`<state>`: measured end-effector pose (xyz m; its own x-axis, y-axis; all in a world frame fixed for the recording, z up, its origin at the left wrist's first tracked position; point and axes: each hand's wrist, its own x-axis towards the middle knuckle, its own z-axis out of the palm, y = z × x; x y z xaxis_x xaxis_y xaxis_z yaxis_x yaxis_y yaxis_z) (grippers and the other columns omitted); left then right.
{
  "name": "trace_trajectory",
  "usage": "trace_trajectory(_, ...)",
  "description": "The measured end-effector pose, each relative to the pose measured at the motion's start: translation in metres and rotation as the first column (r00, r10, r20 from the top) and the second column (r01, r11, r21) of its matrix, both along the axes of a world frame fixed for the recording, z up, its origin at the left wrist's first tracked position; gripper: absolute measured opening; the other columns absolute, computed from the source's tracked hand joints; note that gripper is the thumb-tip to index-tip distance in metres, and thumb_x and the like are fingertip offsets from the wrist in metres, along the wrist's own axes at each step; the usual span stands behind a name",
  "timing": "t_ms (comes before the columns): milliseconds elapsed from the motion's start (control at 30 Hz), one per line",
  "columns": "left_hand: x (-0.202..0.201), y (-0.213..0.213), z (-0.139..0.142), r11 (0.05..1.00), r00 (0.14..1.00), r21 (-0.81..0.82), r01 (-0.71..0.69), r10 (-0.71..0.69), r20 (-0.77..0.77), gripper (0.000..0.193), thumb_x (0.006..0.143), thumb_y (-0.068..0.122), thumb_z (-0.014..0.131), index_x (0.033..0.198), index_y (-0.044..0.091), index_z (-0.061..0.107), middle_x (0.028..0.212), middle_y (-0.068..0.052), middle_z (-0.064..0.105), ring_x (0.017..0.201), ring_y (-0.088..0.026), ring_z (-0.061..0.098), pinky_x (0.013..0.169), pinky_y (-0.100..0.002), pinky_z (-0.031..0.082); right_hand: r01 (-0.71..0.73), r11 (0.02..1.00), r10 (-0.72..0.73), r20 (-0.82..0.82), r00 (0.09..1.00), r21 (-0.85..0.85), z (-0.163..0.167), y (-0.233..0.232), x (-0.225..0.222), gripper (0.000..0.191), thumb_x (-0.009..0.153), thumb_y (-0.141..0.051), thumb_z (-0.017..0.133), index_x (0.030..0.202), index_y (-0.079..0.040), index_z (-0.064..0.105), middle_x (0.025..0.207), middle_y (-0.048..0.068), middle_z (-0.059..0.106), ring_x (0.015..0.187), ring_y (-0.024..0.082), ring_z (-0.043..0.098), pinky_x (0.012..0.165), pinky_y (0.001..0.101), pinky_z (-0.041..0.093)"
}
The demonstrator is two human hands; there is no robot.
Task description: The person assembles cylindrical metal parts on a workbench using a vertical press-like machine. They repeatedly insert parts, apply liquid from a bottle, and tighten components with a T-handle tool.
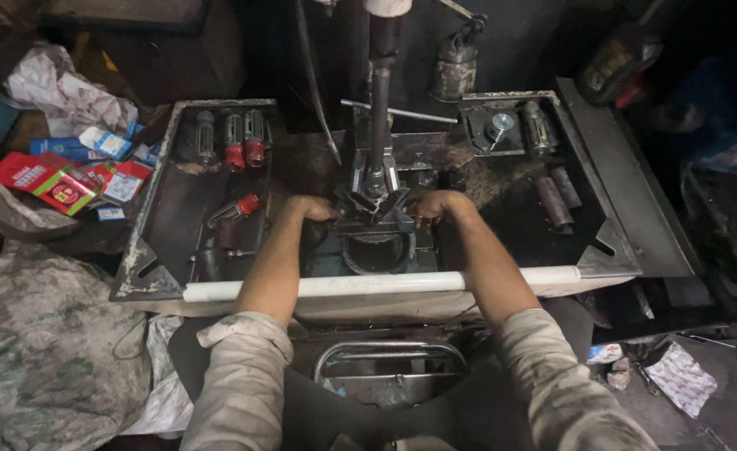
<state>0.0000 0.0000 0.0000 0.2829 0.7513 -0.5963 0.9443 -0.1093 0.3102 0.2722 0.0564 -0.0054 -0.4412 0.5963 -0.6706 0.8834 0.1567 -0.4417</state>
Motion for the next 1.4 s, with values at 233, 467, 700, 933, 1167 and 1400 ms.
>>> trace_trajectory(233, -0.01, 0.004, 0.022, 1.0, 1.0, -0.019, -0.014, 0.014, -0.01, 0.072, 0.099, 0.066, 0.043, 0.148, 0.014, 0.054, 0.156, -0.01, 0.051, 0.144, -0.031, 0.046, 0.119, -0.042, 0.037, -0.006, 1.0, 0.007, 0.016, 1.0, -0.022, 0.022, 0.005, -0.01, 0.058, 0.102, -0.043, 0.05, 0.156, -0.024, 0.04, 0.121, 0.007, 0.076, 0.103, 0.025, 0.073, 0.078, 0.0392, 0.06)
trace_trajectory(467, -0.006, 0.001, 0.044, 0.994, 0.997, -0.076, -0.081, 0.082, 0.009, 0.073, 0.099, 0.066, 0.044, 0.145, 0.011, 0.059, 0.152, -0.013, 0.056, 0.14, -0.033, 0.052, 0.117, -0.042, 0.041, -0.113, 0.99, 0.117, 0.047, 0.992, -0.083, 0.034, 0.007, -0.01, 0.061, 0.101, -0.029, 0.045, 0.16, -0.029, 0.031, 0.134, -0.002, 0.071, 0.126, 0.024, 0.063, 0.087, 0.038, 0.063)
trace_trajectory(700, -0.011, 0.002, 0.049, 1.0, 1.0, -0.023, -0.011, 0.012, 0.009, 0.076, 0.098, 0.068, 0.045, 0.145, 0.01, 0.057, 0.154, -0.013, 0.053, 0.142, -0.032, 0.05, 0.118, -0.042, 0.039, 0.027, 0.999, -0.026, 0.027, 0.999, -0.031, 0.065, -0.012, -0.014, 0.062, 0.101, -0.044, 0.05, 0.158, -0.025, 0.034, 0.125, 0.007, 0.075, 0.116, 0.028, 0.07, 0.086, 0.0408, 0.061)
trace_trajectory(933, -0.013, -0.015, 0.061, 1.0, 1.0, -0.026, -0.015, 0.015, -0.013, 0.078, 0.099, 0.068, 0.045, 0.145, 0.006, 0.056, 0.154, -0.015, 0.052, 0.143, -0.033, 0.049, 0.119, -0.041, 0.04, -0.355, 0.934, 0.355, -0.002, 0.935, 0.027, 0.071, -0.021, -0.018, 0.064, 0.078, -0.029, 0.074, 0.139, -0.023, 0.056, 0.139, 0.013, 0.06, 0.131, 0.033, 0.05, 0.099, 0.0457, 0.053)
trace_trajectory(1167, 0.011, -0.037, 0.09, 0.992, 0.992, 0.034, 0.124, -0.125, 0.022, 0.072, 0.101, 0.065, 0.039, 0.146, 0.01, 0.056, 0.156, -0.012, 0.049, 0.145, -0.03, 0.045, 0.119, -0.042, 0.036, -0.901, 0.193, 0.945, 0.173, 0.277, 0.39, 0.094, -0.038, 0.0, 0.073, 0.063, -0.02, 0.089, 0.132, -0.022, 0.064, 0.143, 0.011, 0.056, 0.135, 0.034, 0.042, 0.108, 0.053, 0.045)
trace_trajectory(1400, 0.031, -0.043, 0.101, 0.992, 0.99, 0.023, 0.125, -0.126, 0.058, 0.07, 0.101, 0.064, 0.039, 0.144, 0.012, 0.057, 0.152, -0.012, 0.055, 0.142, -0.031, 0.049, 0.118, -0.041, 0.039, -0.091, 0.994, 0.089, -0.027, 0.996, -0.064, 0.112, -0.055, 0.027, 0.068, 0.08, -0.023, 0.072, 0.145, -0.024, 0.05, 0.138, 0.009, 0.064, 0.118, 0.029, 0.058, 0.09, 0.0453, 0.053)
